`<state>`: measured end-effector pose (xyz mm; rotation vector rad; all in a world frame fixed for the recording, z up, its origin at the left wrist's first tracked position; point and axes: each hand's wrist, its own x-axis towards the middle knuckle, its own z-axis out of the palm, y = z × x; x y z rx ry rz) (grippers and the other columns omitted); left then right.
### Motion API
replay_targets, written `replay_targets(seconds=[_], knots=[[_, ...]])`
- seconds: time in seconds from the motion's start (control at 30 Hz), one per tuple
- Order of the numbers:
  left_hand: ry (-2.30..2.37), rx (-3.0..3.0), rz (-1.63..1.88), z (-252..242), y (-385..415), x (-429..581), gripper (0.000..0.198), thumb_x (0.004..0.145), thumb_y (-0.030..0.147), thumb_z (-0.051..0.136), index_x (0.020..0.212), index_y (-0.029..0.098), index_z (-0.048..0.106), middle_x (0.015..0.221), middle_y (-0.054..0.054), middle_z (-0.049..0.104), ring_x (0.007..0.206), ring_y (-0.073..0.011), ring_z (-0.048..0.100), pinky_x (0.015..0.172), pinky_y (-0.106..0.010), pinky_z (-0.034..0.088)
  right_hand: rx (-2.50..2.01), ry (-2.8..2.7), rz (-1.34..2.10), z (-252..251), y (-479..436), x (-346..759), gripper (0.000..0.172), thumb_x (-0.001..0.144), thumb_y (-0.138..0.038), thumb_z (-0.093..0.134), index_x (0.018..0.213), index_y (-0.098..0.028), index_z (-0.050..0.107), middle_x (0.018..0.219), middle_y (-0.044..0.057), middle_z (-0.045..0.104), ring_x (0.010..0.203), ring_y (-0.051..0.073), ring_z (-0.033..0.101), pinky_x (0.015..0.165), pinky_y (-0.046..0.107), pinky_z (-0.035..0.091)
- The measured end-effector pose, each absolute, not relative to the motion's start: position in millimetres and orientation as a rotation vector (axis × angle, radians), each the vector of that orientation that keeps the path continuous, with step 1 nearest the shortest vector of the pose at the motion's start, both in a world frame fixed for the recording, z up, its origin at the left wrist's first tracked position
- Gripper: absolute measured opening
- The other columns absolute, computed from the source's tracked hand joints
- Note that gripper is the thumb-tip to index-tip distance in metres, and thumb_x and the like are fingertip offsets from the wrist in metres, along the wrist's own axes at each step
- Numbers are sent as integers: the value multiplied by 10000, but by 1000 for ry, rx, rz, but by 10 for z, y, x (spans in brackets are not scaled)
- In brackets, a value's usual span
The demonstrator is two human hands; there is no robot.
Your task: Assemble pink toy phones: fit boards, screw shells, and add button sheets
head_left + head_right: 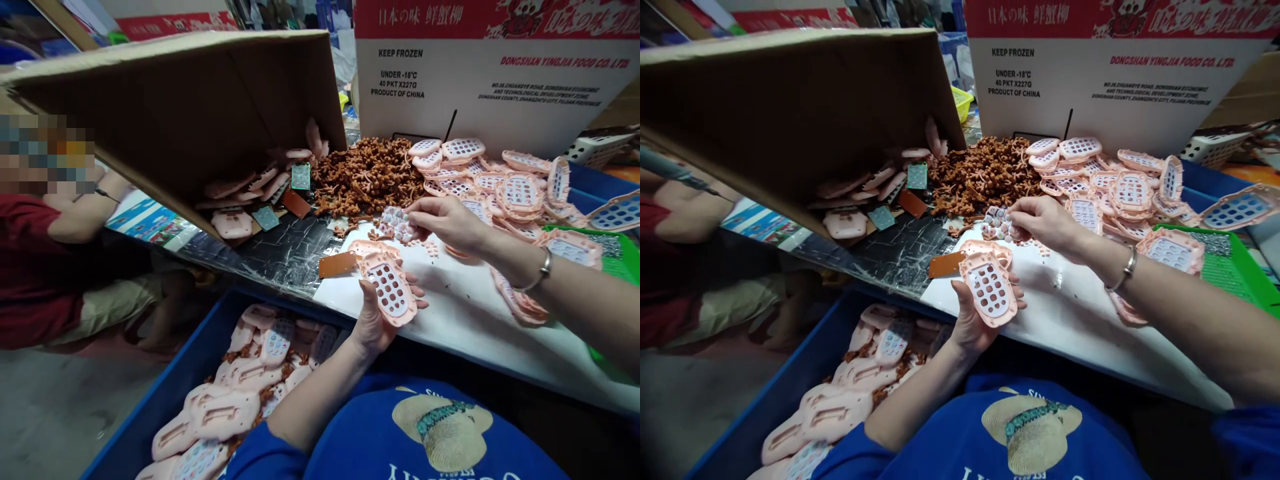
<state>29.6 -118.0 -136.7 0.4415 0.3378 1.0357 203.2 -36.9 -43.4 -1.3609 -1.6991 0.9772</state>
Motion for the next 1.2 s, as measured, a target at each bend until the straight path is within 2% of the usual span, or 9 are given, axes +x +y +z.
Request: replay_targets(seconds=[0.1, 0.27, 0.5, 0.6, 0.77, 0.83, 0.93, 1.03, 1.2], knots=[[368, 450, 1072, -1349, -1232, 357, 784, 592, 750, 714, 1069, 129, 661, 968, -93, 700, 809, -219, 706, 716, -342, 610, -1319, -1557, 1139, -466, -705, 2057, 161, 819, -302, 617, 808, -144, 643, 624, 7, 612, 539, 102, 541, 539, 244, 455], [404, 457, 1058, -1339, -1329, 477, 782, 563, 744, 737, 1038, 127, 672, 959, -84, 708, 787, -219, 708, 786, -387, 602, -1354, -1511, 1127, -503, -1072, 2116, 291, 802, -412, 664, 898, -139, 696, 619, -4, 617, 548, 98, 544, 542, 247, 452], [421, 484, 1049, -1296, -1362, 563, 858, 541, 740, 752, 1130, 126, 642, 912, -82, 716, 873, -264, 714, 832, -420, 591, -1290, -1359, 1315, -493, -1269, 2239, 280, 746, -345, 732, 936, -143, 688, 674, -11, 639, 616, 103, 579, 604, 252, 474], [396, 450, 944, -1246, -1352, 576, 823, 567, 759, 722, 1053, 98, 661, 920, -92, 712, 792, -234, 713, 763, -389, 609, -1221, -1274, 1377, -535, -1279, 2284, 224, 715, -293, 762, 860, -153, 663, 760, 6, 682, 692, 117, 618, 681, 267, 500], [316, 360, 728, -1221, -1358, 589, 792, 602, 772, 687, 1031, 107, 666, 899, -95, 706, 722, -211, 703, 640, -355, 613, -1149, -1239, 1328, -667, -1292, 2277, 251, 691, -296, 804, 849, -176, 649, 848, 10, 703, 817, 146, 645, 786, 304, 504], [289, 355, 671, -1238, -1369, 593, 810, 606, 794, 658, 1012, 93, 671, 908, -110, 705, 714, -214, 701, 642, -364, 612, -1148, -1334, 1244, -723, -1307, 2251, 194, 733, -312, 773, 815, -183, 654, 847, 13, 695, 813, 153, 638, 792, 322, 497], [236, 399, 648, -1271, -1389, 596, 848, 611, 835, 598, 1012, 91, 675, 901, -121, 705, 709, -227, 700, 637, -378, 608, -1164, -1652, 866, -800, -1327, 2226, 37, 784, -219, 700, 803, -191, 689, 867, 24, 677, 831, 161, 612, 800, 333, 472], [199, 459, 644, -1309, -1418, 588, 872, 617, 854, 562, 1048, 104, 671, 815, -113, 713, 670, -226, 696, 633, -379, 603, -1120, -1957, 471, -840, -1343, 2231, 97, 809, -124, 647, 834, -193, 711, 846, 32, 659, 831, 161, 579, 763, 311, 453], [241, 491, 660, -1374, -1462, 571, 892, 579, 857, 596, 1063, 110, 658, 813, -106, 716, 696, -238, 704, 668, -387, 602, -1115, -2300, 152, -779, -1412, 2211, 176, 863, -152, 612, 1001, -196, 713, 932, 69, 676, 843, 195, 549, 763, 345, 433]])
